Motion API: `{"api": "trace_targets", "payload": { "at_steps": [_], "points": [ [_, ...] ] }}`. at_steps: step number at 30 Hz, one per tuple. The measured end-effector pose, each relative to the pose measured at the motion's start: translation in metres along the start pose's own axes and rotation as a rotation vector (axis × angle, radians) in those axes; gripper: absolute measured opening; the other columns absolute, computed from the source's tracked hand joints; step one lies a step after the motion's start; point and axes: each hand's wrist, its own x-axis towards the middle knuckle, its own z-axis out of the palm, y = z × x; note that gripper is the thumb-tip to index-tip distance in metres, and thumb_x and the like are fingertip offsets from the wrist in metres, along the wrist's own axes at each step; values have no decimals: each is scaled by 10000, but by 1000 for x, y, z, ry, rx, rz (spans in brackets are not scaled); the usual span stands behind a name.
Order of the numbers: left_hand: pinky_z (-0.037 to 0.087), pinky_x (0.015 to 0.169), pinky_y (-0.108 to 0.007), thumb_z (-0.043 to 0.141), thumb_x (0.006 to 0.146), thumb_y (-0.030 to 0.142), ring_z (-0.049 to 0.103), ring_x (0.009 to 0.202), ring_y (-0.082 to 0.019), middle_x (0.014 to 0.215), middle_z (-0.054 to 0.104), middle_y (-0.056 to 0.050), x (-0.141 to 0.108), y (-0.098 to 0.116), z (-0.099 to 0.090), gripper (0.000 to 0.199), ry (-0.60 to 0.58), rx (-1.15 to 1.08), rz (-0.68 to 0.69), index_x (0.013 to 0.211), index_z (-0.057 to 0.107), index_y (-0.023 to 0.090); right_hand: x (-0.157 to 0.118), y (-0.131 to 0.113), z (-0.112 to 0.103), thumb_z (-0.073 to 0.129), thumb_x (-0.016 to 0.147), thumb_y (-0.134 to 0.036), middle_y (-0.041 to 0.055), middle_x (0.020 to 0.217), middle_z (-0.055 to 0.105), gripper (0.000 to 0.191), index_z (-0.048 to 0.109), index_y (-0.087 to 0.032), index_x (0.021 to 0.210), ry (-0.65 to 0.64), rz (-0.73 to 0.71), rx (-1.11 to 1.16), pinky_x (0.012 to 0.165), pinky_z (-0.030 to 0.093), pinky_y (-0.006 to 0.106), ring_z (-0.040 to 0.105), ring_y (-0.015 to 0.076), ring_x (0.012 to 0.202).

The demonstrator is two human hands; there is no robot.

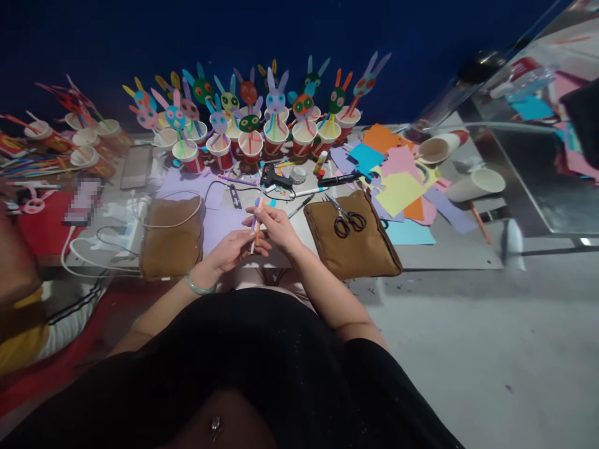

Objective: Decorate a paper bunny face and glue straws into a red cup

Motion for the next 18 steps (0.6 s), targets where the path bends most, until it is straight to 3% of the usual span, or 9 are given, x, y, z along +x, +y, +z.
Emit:
{"api": "trace_targets", "payload": {
  "at_steps": [4, 9, 13, 16, 18],
  "points": [
    [550, 729, -326, 803, 745, 597, 732, 665, -189, 763, 767, -119, -2, -4, -1, 567, -37, 45, 30, 950, 659, 88, -1, 2, 2, 714, 782, -650, 66, 843, 779, 512, 748, -186, 995, 26, -42, -22, 481, 442, 202, 638, 128, 627],
    [548, 691, -303, 773, 742, 660, 676, 581, -147, 690, 738, -86, 1, -10, 4, 576, 10, 104, 124, 832, 671, 100, -6, 12, 3, 705, 760, -699, 73, 854, 775, 599, 723, -168, 1038, -23, -4, -3, 468, 446, 228, 584, 108, 537],
    [555, 748, -304, 770, 751, 645, 676, 648, -142, 704, 716, -74, 5, -12, -1, 556, 4, 161, 126, 780, 679, 97, -9, 17, -1, 688, 780, -705, 66, 848, 768, 570, 712, -186, 1015, 9, -67, -53, 561, 510, 262, 656, 150, 649],
    [530, 751, -267, 856, 730, 445, 670, 715, -115, 850, 725, -40, 4, -5, -12, 483, 175, 204, 140, 1054, 703, 122, -12, 14, -4, 620, 854, -694, 48, 798, 750, 519, 712, -204, 998, 134, -211, -157, 666, 538, 288, 672, 164, 716],
    [522, 777, -256, 843, 755, 355, 677, 793, -109, 1011, 727, -53, 3, 4, -17, 528, 332, 201, 226, 1210, 668, 149, -15, 11, -3, 608, 874, -684, 33, 757, 729, 496, 713, -208, 967, 145, -253, -180, 671, 533, 293, 647, 156, 681]
  ]
}}
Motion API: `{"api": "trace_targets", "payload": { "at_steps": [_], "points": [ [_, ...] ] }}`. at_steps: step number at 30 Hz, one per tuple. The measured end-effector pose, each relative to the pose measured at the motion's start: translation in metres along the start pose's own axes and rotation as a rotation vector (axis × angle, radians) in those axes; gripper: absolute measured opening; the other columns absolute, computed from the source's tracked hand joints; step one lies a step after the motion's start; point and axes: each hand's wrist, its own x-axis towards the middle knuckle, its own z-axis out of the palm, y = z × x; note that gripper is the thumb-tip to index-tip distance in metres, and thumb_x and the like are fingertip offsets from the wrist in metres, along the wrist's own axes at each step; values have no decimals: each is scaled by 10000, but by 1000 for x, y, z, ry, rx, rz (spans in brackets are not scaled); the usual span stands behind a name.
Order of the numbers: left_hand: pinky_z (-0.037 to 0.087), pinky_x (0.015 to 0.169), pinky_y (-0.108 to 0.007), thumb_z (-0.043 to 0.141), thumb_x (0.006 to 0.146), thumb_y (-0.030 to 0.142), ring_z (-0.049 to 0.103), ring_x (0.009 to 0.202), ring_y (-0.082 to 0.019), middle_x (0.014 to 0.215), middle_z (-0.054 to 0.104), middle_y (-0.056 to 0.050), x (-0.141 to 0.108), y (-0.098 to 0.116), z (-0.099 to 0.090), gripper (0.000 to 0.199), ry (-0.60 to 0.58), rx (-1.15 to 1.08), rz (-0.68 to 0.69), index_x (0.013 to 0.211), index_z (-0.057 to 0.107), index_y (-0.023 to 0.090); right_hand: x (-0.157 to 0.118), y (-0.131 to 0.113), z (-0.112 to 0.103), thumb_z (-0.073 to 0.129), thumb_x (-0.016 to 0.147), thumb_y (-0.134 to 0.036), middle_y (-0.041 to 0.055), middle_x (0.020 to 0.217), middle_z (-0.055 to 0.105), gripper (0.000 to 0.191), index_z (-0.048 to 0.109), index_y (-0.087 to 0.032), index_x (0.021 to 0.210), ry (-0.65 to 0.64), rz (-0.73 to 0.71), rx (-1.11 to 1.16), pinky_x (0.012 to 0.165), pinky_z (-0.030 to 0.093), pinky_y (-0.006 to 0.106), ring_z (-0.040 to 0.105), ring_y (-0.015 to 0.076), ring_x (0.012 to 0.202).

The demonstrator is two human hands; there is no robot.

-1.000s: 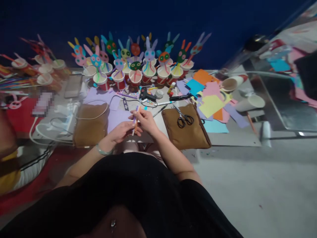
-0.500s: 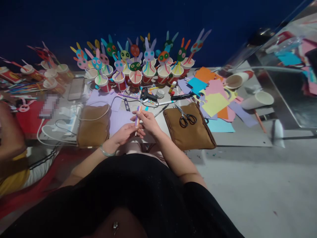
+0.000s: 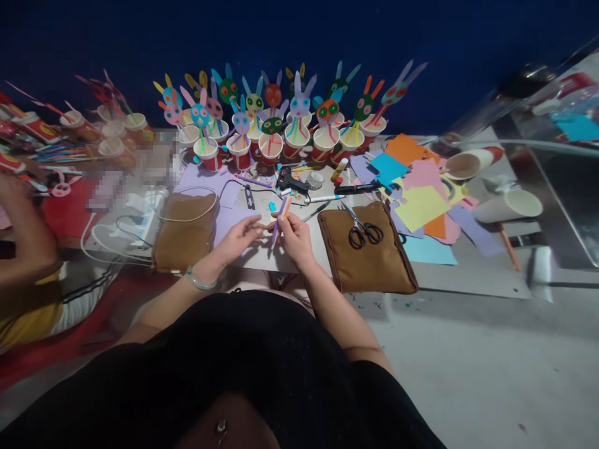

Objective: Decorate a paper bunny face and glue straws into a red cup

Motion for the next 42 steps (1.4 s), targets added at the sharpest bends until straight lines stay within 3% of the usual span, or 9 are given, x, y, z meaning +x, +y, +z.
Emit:
{"api": "trace_targets", "payload": {
  "at_steps": [2, 5, 8, 16, 23, 28, 32, 36, 42],
  "points": [
    [521, 788, -249, 819, 783, 374, 667, 799, -104, 1020, 731, -55, 2, 9, -2, 495, 10, -29, 91, 1203, 687, 146, -3, -5, 3, 624, 866, -685, 19, 705, 697, 494, 715, -199, 881, -94, 3, -6, 633, 512, 283, 604, 140, 621],
    [451, 542, -220, 766, 806, 538, 523, 511, -73, 630, 628, 22, 2, 20, 6, 502, -155, -85, 92, 1081, 746, 119, -6, -8, 11, 644, 834, -714, 16, 671, 675, 540, 702, -185, 744, -263, 4, -9, 606, 496, 270, 583, 129, 593],
    [344, 411, -209, 767, 772, 606, 419, 393, -50, 545, 586, 34, 1, 27, 16, 537, -149, -140, 65, 959, 761, 103, -10, -6, 16, 654, 822, -719, 27, 706, 713, 551, 712, -179, 728, -288, 60, 70, 615, 513, 268, 608, 126, 598],
    [553, 860, -311, 762, 823, 445, 742, 890, -191, 882, 782, -91, 8, 38, 17, 344, 29, -297, 65, 940, 720, 124, -18, 5, 14, 827, 727, -574, 20, 743, 755, 432, 761, -174, 877, -306, 224, 215, 705, 574, 277, 662, 119, 646],
    [528, 698, -262, 685, 890, 399, 735, 774, -185, 768, 754, -61, 1, 39, 21, 279, 27, -348, -63, 985, 639, 141, -21, 14, 19, 759, 780, -628, 27, 764, 744, 464, 695, -172, 842, -365, 173, 145, 704, 551, 285, 659, 130, 655],
    [513, 643, -233, 564, 964, 266, 697, 658, -140, 724, 714, -44, -4, 43, 24, 146, 165, -473, -70, 877, 580, 149, -26, 14, 24, 441, 973, -669, 40, 793, 706, 497, 594, -203, 895, -386, 56, -128, 738, 518, 313, 659, 170, 721],
    [472, 600, -193, 559, 950, 173, 508, 475, -46, 596, 548, 47, -6, 47, 28, 106, 172, -621, -42, 866, 611, 135, -32, 15, 31, 300, 1043, -548, 62, 771, 660, 433, 522, -219, 869, -371, -46, -482, 688, 448, 310, 597, 184, 675],
    [220, 406, -163, 581, 948, 240, 233, 358, -18, 485, 280, 117, -8, 47, 33, 210, 246, -690, -75, 759, 571, 151, -37, 20, 37, 276, 1046, -427, 72, 754, 646, 346, 525, -207, 951, -370, -51, -618, 631, 392, 303, 549, 190, 613],
    [174, 376, -176, 581, 956, 313, 200, 330, -25, 448, 241, 122, -13, 42, 28, 318, 322, -749, -119, 683, 491, 179, -39, 25, 40, 292, 1049, -411, 71, 789, 670, 322, 534, -203, 1008, -444, -42, -598, 680, 424, 299, 590, 193, 670]
  ]
}}
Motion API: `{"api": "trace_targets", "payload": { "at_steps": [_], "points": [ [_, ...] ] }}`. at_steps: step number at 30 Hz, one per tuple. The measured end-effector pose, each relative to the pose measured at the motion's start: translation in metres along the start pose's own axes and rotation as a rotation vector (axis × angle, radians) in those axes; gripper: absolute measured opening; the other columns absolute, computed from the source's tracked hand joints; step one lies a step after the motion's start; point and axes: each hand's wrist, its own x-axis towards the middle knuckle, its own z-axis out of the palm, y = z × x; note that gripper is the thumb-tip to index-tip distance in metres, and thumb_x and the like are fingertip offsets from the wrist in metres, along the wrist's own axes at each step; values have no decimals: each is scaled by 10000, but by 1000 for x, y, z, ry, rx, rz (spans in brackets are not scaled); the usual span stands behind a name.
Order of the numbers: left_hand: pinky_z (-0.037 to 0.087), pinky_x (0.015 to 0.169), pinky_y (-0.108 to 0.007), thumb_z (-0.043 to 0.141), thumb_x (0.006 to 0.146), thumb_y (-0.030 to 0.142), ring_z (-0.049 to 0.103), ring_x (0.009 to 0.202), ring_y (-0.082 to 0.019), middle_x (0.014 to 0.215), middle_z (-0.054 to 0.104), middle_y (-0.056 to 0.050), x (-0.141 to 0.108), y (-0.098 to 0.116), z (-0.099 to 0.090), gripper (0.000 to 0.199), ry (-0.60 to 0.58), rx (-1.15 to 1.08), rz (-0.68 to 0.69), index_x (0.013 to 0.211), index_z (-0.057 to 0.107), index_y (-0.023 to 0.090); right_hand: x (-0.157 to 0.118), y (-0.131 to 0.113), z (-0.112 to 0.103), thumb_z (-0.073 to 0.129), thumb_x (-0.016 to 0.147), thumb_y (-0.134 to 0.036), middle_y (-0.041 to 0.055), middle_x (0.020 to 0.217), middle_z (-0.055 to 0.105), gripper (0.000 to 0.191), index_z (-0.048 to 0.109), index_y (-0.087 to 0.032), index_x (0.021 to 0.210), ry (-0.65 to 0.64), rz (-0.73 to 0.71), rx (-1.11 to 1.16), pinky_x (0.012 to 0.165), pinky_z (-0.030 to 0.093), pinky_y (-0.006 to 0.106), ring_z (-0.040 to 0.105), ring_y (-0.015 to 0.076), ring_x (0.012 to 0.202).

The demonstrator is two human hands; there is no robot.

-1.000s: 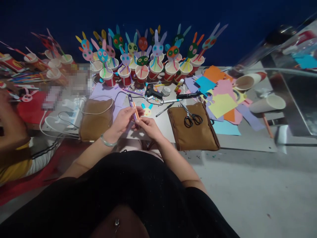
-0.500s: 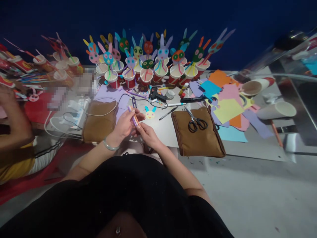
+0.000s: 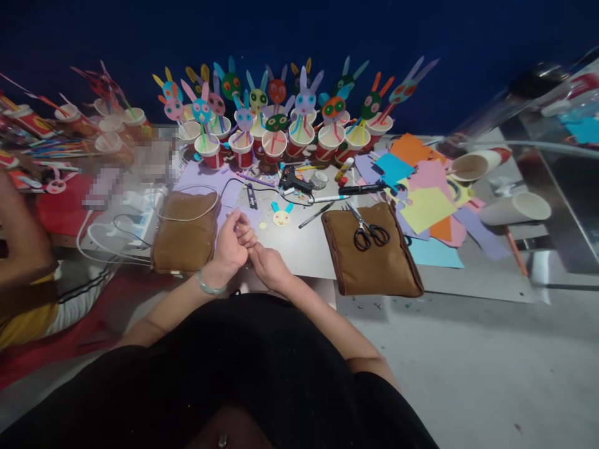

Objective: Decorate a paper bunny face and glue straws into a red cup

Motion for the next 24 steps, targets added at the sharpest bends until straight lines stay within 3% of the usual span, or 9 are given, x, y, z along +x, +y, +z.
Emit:
{"api": "trace_targets", "payload": {
  "at_steps": [5, 9, 14, 16, 20, 24],
  "points": [
    [275, 408, -172, 513, 986, 256, 286, 344, -31, 463, 340, 93, 0, 12, -5, 354, -32, -16, -94, 643, 468, 178, -1, 1, -2, 274, 1065, -440, 58, 785, 674, 338, 490, -225, 919, -5, -21, 23, 697, 435, 294, 598, 178, 676],
    [169, 370, -194, 427, 1027, 263, 181, 320, -37, 422, 233, 91, -4, 16, -4, 491, -78, 4, -88, 552, 326, 193, -5, -1, -3, 249, 1065, -507, 63, 788, 668, 406, 483, -227, 885, -50, -55, 59, 710, 448, 307, 602, 180, 692],
    [126, 361, -195, 512, 1012, 419, 156, 335, -33, 432, 207, 92, -8, 10, -6, 568, -148, 90, 11, 536, 302, 191, -6, -4, 5, 248, 1037, -636, 52, 783, 665, 522, 514, -220, 867, -42, -102, 269, 753, 491, 312, 626, 169, 724],
    [184, 376, -182, 532, 1003, 444, 218, 355, -31, 457, 266, 85, -6, 8, -7, 533, -184, 124, 44, 563, 392, 179, -5, -4, 8, 259, 1018, -678, 42, 753, 658, 560, 523, -218, 839, -33, -82, 355, 762, 505, 313, 630, 163, 708],
    [389, 518, -177, 610, 971, 435, 494, 531, -65, 609, 503, 32, 0, 5, -11, 334, -306, 181, 90, 774, 585, 166, -2, -2, 5, 297, 980, -738, 26, 723, 659, 581, 508, -223, 813, 32, -2, 457, 733, 511, 307, 621, 153, 671],
    [400, 534, -187, 644, 936, 508, 474, 530, -72, 563, 462, 47, 3, -2, -16, 393, -379, 289, 210, 748, 537, 180, -3, 1, -3, 341, 982, -720, 36, 755, 666, 593, 570, -197, 823, -44, -33, 446, 756, 514, 309, 637, 158, 715]
  ]
}}
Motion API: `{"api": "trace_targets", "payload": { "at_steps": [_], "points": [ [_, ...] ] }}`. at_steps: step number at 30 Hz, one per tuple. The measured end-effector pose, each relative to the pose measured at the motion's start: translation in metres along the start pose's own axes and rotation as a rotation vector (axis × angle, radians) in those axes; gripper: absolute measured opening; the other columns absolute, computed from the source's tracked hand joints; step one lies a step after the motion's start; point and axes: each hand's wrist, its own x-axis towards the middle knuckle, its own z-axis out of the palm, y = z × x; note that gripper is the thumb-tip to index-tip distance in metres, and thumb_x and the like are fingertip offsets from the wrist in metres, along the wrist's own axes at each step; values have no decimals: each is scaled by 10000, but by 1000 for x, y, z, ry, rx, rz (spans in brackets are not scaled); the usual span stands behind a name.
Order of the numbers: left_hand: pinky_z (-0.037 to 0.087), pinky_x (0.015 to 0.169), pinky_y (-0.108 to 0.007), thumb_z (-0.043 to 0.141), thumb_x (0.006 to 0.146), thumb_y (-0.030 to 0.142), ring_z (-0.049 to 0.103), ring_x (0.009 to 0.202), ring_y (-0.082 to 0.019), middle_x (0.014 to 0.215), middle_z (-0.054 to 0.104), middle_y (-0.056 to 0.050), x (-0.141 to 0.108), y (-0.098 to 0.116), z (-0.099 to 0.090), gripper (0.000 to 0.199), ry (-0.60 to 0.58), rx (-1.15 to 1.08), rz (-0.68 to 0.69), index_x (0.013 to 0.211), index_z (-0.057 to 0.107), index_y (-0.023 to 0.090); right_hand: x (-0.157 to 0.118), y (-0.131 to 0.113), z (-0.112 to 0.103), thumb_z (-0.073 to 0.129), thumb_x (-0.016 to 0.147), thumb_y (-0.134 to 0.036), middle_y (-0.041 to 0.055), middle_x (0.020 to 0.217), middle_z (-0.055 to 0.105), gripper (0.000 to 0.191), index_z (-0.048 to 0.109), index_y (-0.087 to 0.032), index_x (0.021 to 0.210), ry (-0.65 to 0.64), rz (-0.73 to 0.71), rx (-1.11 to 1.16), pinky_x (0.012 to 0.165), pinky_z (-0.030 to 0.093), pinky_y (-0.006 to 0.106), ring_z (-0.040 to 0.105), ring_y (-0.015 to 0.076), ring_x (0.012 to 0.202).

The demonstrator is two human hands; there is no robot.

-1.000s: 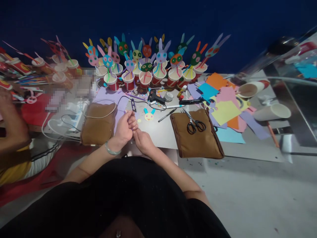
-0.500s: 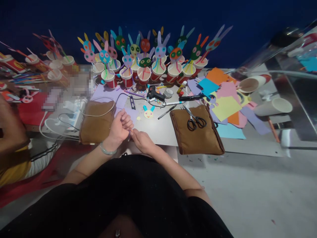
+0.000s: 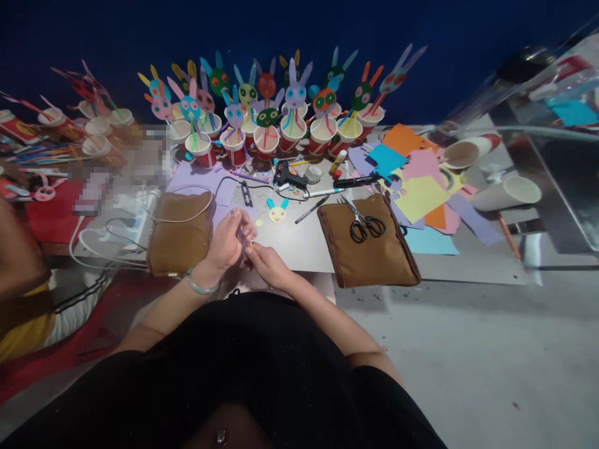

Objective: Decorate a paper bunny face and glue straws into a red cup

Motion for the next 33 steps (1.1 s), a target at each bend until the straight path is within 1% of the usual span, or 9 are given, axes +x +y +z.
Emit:
{"api": "trace_targets", "payload": {
  "at_steps": [4, 6, 9, 13, 18, 22, 26, 28, 33],
  "points": [
    [429, 503, -193, 659, 885, 601, 534, 540, -88, 610, 570, 20, -4, -4, -5, 442, -18, 143, 7, 784, 533, 190, 1, -1, -3, 409, 940, -754, 62, 797, 695, 626, 610, -172, 828, 20, 21, -64, 739, 507, 309, 651, 173, 742],
    [419, 449, -193, 643, 886, 613, 536, 486, -75, 719, 660, -4, -7, -2, -9, 435, -34, 188, -52, 842, 558, 189, 1, -2, -2, 409, 941, -751, 61, 789, 699, 623, 605, -171, 826, 43, 21, 4, 731, 517, 305, 653, 168, 728],
    [385, 369, -203, 644, 868, 632, 516, 392, -66, 842, 727, -23, -9, 2, -17, 449, -59, 206, -157, 969, 593, 197, 0, -2, -2, 429, 952, -723, 39, 747, 688, 576, 583, -179, 841, 6, 46, 112, 726, 535, 299, 655, 155, 696],
    [427, 400, -195, 697, 822, 635, 570, 428, -81, 802, 740, -36, -13, 1, -21, 471, -36, 224, -135, 919, 593, 187, -1, 0, -3, 441, 955, -710, 45, 776, 693, 571, 607, -174, 848, -71, 60, 102, 751, 540, 304, 666, 162, 736],
    [334, 335, -184, 715, 815, 623, 527, 377, -69, 808, 751, -54, -21, -3, -21, 468, -21, 218, -147, 898, 614, 174, 2, -2, -2, 424, 961, -711, 56, 803, 706, 594, 640, -173, 829, -26, -2, 6, 796, 521, 311, 658, 165, 777],
    [437, 365, -227, 709, 800, 659, 597, 426, -113, 897, 772, -95, -26, 0, -27, 580, -71, 248, -192, 1074, 648, 152, 1, -6, -3, 398, 987, -681, 44, 737, 679, 601, 624, -170, 765, -28, -16, -43, 739, 492, 297, 612, 141, 690],
    [492, 425, -221, 674, 815, 682, 662, 529, -143, 839, 767, -120, -27, -4, -33, 566, -52, 282, -153, 918, 669, 126, -1, -3, -1, 407, 975, -699, 45, 720, 670, 615, 624, -168, 753, -57, 13, -55, 698, 480, 292, 601, 142, 676],
    [487, 409, -219, 670, 815, 685, 667, 535, -151, 822, 763, -116, -28, -8, -33, 559, -26, 286, -148, 901, 665, 132, -1, -1, 1, 398, 970, -713, 42, 698, 659, 624, 604, -173, 736, -52, 34, -41, 678, 477, 289, 597, 142, 663],
    [494, 379, -251, 646, 836, 681, 658, 493, -155, 940, 777, -118, -29, -14, -35, 616, -49, 240, -209, 1152, 652, 153, -3, 2, 3, 396, 965, -724, 7, 623, 597, 603, 551, -190, 729, -23, 46, 10, 655, 464, 282, 557, 131, 617]
  ]
}}
